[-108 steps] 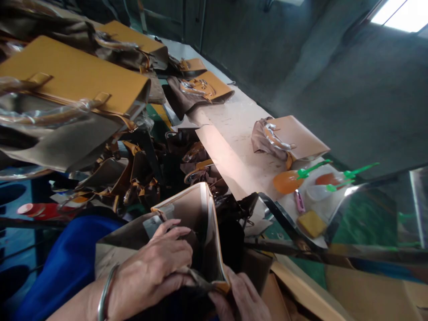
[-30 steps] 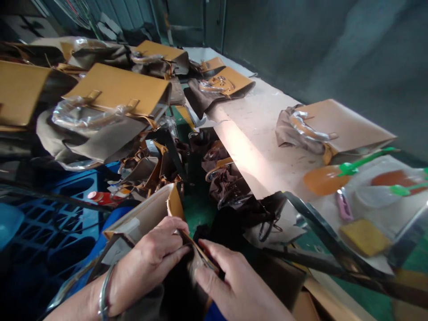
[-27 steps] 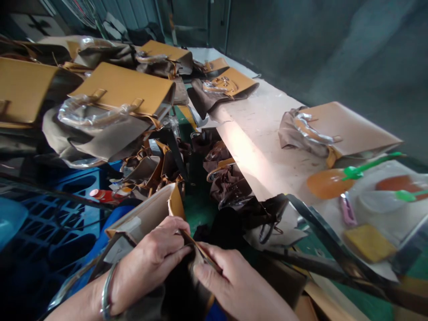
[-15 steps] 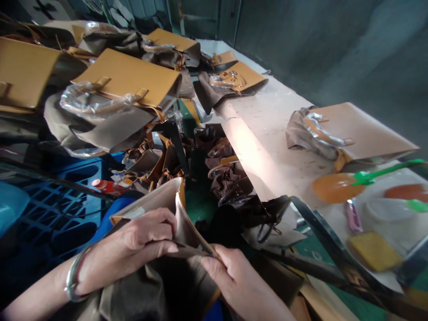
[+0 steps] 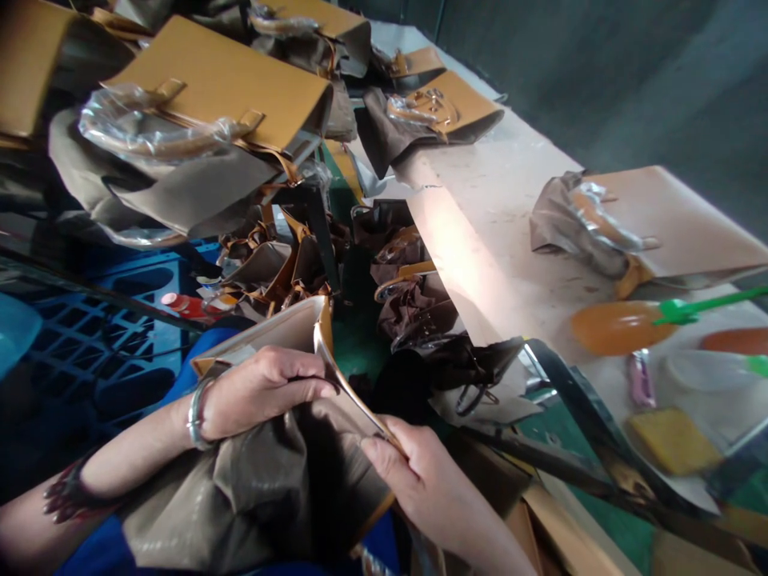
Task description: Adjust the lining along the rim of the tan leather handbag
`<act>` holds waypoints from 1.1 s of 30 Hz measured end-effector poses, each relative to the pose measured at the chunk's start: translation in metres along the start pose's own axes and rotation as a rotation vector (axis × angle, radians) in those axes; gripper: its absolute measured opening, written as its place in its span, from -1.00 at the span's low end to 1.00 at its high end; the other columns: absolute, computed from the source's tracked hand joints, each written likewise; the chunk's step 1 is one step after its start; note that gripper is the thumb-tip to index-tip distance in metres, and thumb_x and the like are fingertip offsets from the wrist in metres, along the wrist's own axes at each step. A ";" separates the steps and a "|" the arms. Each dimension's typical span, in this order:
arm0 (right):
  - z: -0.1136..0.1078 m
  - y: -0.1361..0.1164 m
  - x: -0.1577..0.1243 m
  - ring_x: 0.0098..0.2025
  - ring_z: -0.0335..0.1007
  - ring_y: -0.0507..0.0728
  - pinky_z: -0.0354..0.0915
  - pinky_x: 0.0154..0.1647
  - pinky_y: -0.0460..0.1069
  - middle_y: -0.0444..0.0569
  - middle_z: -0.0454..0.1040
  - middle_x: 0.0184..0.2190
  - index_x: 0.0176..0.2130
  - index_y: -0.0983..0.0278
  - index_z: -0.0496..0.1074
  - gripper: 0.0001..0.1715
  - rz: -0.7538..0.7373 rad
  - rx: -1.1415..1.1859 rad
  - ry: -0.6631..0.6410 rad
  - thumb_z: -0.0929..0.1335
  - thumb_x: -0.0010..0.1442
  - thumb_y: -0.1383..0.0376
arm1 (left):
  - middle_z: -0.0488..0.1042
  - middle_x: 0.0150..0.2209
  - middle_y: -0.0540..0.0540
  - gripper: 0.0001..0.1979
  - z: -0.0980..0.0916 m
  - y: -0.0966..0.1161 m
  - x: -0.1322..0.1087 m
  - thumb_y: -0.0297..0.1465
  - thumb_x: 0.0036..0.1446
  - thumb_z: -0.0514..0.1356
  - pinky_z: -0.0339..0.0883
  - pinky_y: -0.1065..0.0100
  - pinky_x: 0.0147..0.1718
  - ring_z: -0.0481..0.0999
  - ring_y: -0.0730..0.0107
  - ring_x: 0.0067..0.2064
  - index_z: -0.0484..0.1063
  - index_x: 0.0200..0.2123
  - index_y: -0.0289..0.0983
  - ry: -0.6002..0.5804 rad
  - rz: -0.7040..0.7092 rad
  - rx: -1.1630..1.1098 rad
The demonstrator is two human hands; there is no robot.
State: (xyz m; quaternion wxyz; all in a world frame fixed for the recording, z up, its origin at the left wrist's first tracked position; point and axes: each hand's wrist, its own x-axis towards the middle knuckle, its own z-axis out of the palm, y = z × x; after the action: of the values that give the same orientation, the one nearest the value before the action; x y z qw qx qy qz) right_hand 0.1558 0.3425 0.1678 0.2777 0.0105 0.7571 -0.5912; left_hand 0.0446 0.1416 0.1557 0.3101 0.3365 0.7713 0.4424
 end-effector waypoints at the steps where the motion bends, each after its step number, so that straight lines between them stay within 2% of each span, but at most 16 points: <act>1: 0.000 0.000 0.000 -0.30 0.26 0.08 0.18 -0.09 -0.02 -0.13 0.40 -0.37 -0.13 0.27 0.37 -0.68 0.005 -0.010 0.003 0.18 0.25 0.18 | 0.26 -0.57 0.05 -0.73 0.000 0.000 0.000 -0.32 0.16 0.07 0.13 0.50 -0.45 0.22 0.55 -0.49 0.36 -0.52 -0.36 0.016 0.023 0.021; 5: 0.002 0.002 0.001 -0.30 0.25 0.08 0.19 -0.15 -0.05 -0.13 0.36 -0.41 -0.27 0.30 0.35 -0.68 0.018 -0.035 0.017 0.17 0.25 0.14 | 0.25 -0.57 0.05 -0.71 0.001 -0.004 0.001 -0.31 0.17 0.07 0.11 0.50 -0.47 0.22 0.56 -0.50 0.32 -0.54 -0.35 0.055 0.069 0.098; 12: 0.003 0.000 0.003 -0.35 0.17 0.05 0.14 -0.30 -0.09 -0.15 0.24 -0.47 -0.38 0.31 0.26 -0.63 0.051 -0.082 0.034 0.13 0.26 0.11 | 0.23 -0.54 0.05 -0.71 0.000 -0.006 -0.002 -0.30 0.19 0.04 0.10 0.48 -0.44 0.23 0.53 -0.47 0.28 -0.53 -0.32 0.082 0.105 0.280; 19: 0.007 0.001 0.003 -0.45 0.02 0.00 0.04 -0.44 -0.10 -0.18 0.13 -0.53 -0.39 0.33 0.27 -0.60 0.062 -0.071 0.087 0.14 0.25 0.09 | 0.32 -0.47 0.00 -0.79 0.000 -0.002 -0.001 -0.39 0.18 0.06 0.14 0.44 -0.29 0.28 0.48 -0.37 0.34 -0.47 -0.33 0.145 0.295 0.349; 24: 0.008 0.002 0.002 -0.40 0.09 0.02 0.09 -0.39 -0.10 -0.15 0.19 -0.49 -0.39 0.33 0.25 -0.60 0.075 -0.080 0.086 0.13 0.25 0.08 | 0.28 -0.52 0.00 -0.73 0.003 -0.002 -0.005 -0.39 0.18 0.06 0.12 0.45 -0.36 0.25 0.49 -0.41 0.29 -0.56 -0.35 0.128 0.222 0.326; 33: 0.008 0.006 0.003 -0.31 0.22 0.08 0.15 -0.24 -0.08 -0.15 0.24 -0.49 -0.41 0.29 0.23 -0.62 0.033 -0.129 0.076 0.12 0.25 0.08 | 0.33 -0.46 -0.02 -0.73 -0.006 0.009 -0.005 -0.29 0.19 0.03 0.15 0.39 -0.30 0.31 0.42 -0.35 0.36 -0.47 -0.31 0.093 0.122 0.525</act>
State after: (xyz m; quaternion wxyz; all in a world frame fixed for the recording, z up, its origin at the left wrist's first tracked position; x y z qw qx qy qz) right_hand 0.1586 0.3363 0.1603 0.2587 0.0274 0.8033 -0.5357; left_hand 0.0454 0.1381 0.1668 0.1496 0.4304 0.8513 0.2601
